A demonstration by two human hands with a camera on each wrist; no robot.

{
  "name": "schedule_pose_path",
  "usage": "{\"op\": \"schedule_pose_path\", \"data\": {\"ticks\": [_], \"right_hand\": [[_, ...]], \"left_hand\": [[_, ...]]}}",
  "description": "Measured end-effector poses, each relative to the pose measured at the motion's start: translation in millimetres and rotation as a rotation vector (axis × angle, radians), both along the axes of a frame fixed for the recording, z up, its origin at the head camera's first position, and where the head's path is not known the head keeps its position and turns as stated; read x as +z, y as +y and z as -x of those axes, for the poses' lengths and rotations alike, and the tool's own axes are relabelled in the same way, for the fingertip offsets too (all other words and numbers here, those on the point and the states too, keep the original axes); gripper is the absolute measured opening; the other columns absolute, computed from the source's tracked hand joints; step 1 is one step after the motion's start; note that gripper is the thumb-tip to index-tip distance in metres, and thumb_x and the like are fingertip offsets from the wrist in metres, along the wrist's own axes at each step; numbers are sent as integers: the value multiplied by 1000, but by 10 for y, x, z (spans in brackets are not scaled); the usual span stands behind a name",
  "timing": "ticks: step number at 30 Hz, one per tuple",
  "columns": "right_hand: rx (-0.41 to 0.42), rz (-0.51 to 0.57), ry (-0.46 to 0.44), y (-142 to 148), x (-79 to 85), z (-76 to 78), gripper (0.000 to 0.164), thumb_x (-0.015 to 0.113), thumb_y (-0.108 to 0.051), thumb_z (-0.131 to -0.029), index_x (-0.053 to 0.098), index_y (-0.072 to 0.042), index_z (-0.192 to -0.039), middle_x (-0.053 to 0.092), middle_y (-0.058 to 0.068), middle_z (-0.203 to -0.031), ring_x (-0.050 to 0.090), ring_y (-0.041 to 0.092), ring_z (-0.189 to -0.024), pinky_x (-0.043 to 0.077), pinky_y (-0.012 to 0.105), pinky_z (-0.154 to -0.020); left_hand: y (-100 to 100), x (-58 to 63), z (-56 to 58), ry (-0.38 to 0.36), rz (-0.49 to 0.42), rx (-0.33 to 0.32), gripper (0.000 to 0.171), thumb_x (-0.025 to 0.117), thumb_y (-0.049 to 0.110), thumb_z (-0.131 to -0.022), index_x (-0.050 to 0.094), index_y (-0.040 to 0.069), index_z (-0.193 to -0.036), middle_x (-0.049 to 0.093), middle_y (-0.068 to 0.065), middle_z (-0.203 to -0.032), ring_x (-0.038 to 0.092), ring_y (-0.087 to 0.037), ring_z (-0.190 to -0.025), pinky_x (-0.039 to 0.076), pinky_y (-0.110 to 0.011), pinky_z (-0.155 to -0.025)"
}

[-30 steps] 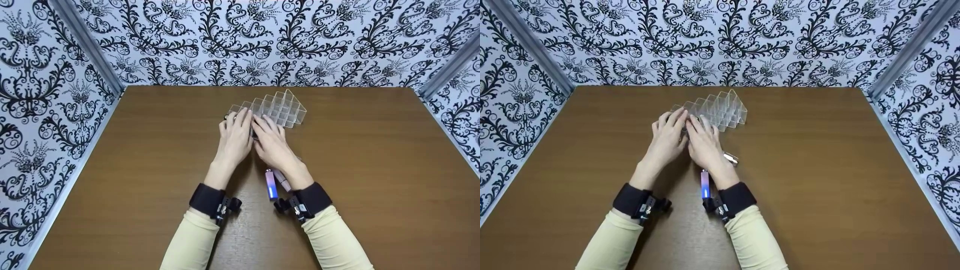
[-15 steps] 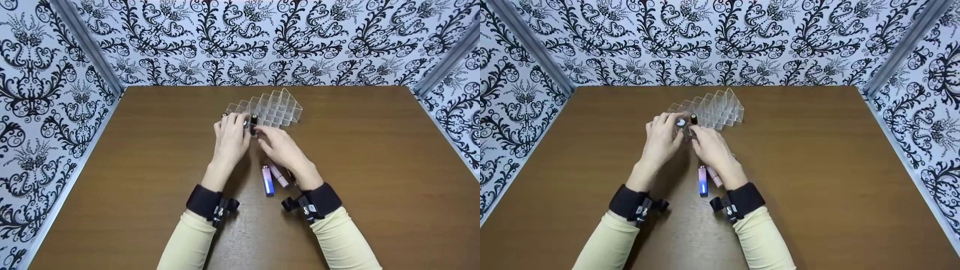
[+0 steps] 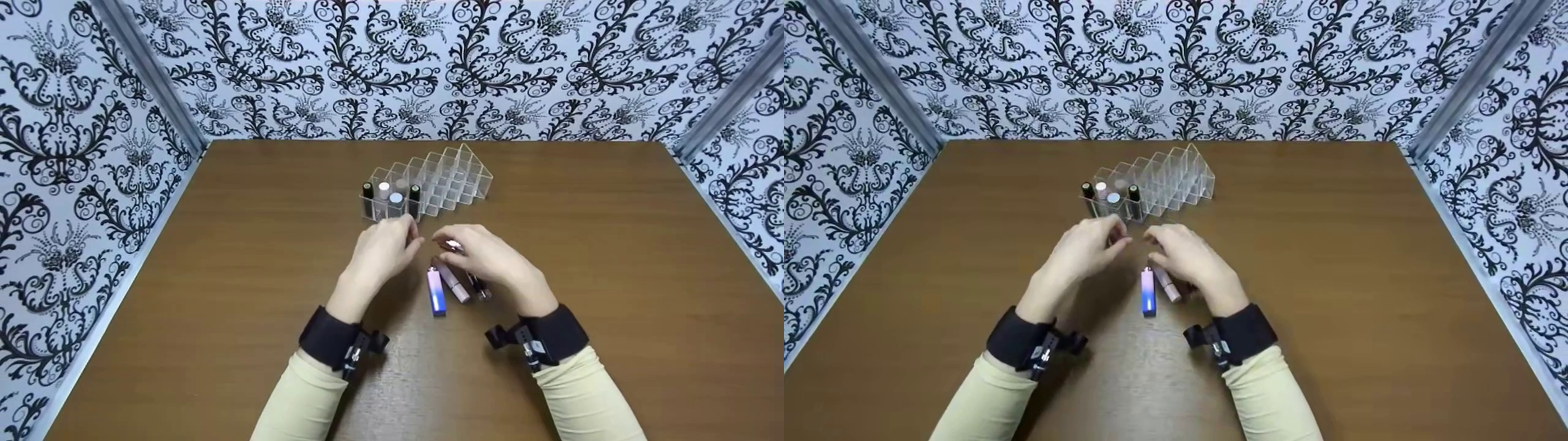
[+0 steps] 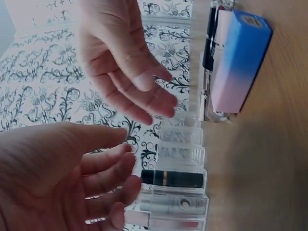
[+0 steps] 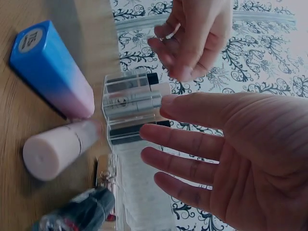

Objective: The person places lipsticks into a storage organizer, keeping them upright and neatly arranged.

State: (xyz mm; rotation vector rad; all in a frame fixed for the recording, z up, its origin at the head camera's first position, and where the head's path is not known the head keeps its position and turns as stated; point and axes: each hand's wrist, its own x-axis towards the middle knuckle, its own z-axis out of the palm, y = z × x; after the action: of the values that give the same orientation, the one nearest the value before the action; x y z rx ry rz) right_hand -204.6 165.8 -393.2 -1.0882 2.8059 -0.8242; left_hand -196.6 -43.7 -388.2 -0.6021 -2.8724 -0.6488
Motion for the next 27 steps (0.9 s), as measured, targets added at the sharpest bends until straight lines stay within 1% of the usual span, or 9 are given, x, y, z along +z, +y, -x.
{"op": "schedule_pose_path", "data": {"ticks": [2, 8, 11, 13, 17, 21, 22, 24, 27], "right_hand": [[4, -4, -7, 27, -7, -4, 27, 70, -3, -92, 67, 4, -118, 71, 18, -111, 66, 35, -107, 51, 50, -96], [14, -15, -31, 32, -7, -14, 28, 72, 0, -89, 68, 4, -117, 71, 18, -110, 66, 35, -104, 52, 49, -94], [32, -40, -30, 16, -12, -25, 29, 72, 1, -88, 69, 3, -117, 71, 18, -109, 66, 35, -103, 52, 49, -93], [49, -61, -16, 6, -27, -26, 28, 73, 1, -88, 70, 2, -116, 71, 17, -109, 65, 35, -102, 51, 49, -92], [93, -85, 23, -18, -93, -22, 27, 72, 5, -85, 72, 1, -112, 70, 15, -106, 62, 34, -103, 49, 49, -94], [136, -83, 67, -38, -166, -30, 31, 68, 8, -79, 74, -1, -108, 67, 16, -106, 57, 38, -106, 44, 53, -97], [147, -77, 90, -25, -238, 2, 33, 68, 7, -77, 74, -3, -108, 66, 15, -107, 55, 38, -106, 43, 53, -97], [152, -81, 108, -34, -267, -3, 35, 68, 7, -74, 75, -4, -107, 65, 15, -107, 53, 40, -106, 43, 55, -95], [155, -105, 128, -49, -307, -5, 35, 69, 7, -72, 75, -5, -104, 64, 16, -107, 52, 41, -105, 44, 56, -92]], "left_hand": [[11, 6, -24, -54, 29, -11, 18, 68, 28, -97, 68, 11, -98, 72, -7, -95, 71, -32, -86, 57, -48, -72], [49, 13, -89, -175, 132, -28, 25, 71, 36, -94, 71, 11, -91, 72, -9, -90, 71, -34, -85, 57, -48, -73], [85, 7, -113, -230, 198, -28, 31, 71, 42, -93, 73, 11, -90, 74, -11, -95, 71, -35, -90, 57, -48, -77], [115, -6, -125, -261, 244, -21, 39, 69, 49, -93, 74, 10, -90, 74, -13, -100, 70, -35, -94, 57, -47, -79], [178, -46, -148, -309, 316, -2, 54, 67, 60, -90, 75, 7, -93, 73, -15, -107, 70, -35, -97, 57, -46, -80], [244, -80, -177, -345, 376, 11, 66, 65, 69, -86, 74, 6, -105, 73, -14, -111, 69, -34, -101, 57, -44, -82], [258, -86, -184, -352, 391, 13, 69, 64, 71, -86, 73, 6, -108, 72, -14, -112, 69, -33, -102, 57, -44, -82], [285, -101, -195, -366, 411, 13, 72, 63, 73, -85, 72, 6, -110, 72, -13, -111, 68, -32, -101, 57, -43, -82], [315, -124, -201, -386, 434, 10, 73, 64, 74, -84, 72, 5, -110, 72, -13, -110, 68, -31, -99, 57, -42, -81]]}}
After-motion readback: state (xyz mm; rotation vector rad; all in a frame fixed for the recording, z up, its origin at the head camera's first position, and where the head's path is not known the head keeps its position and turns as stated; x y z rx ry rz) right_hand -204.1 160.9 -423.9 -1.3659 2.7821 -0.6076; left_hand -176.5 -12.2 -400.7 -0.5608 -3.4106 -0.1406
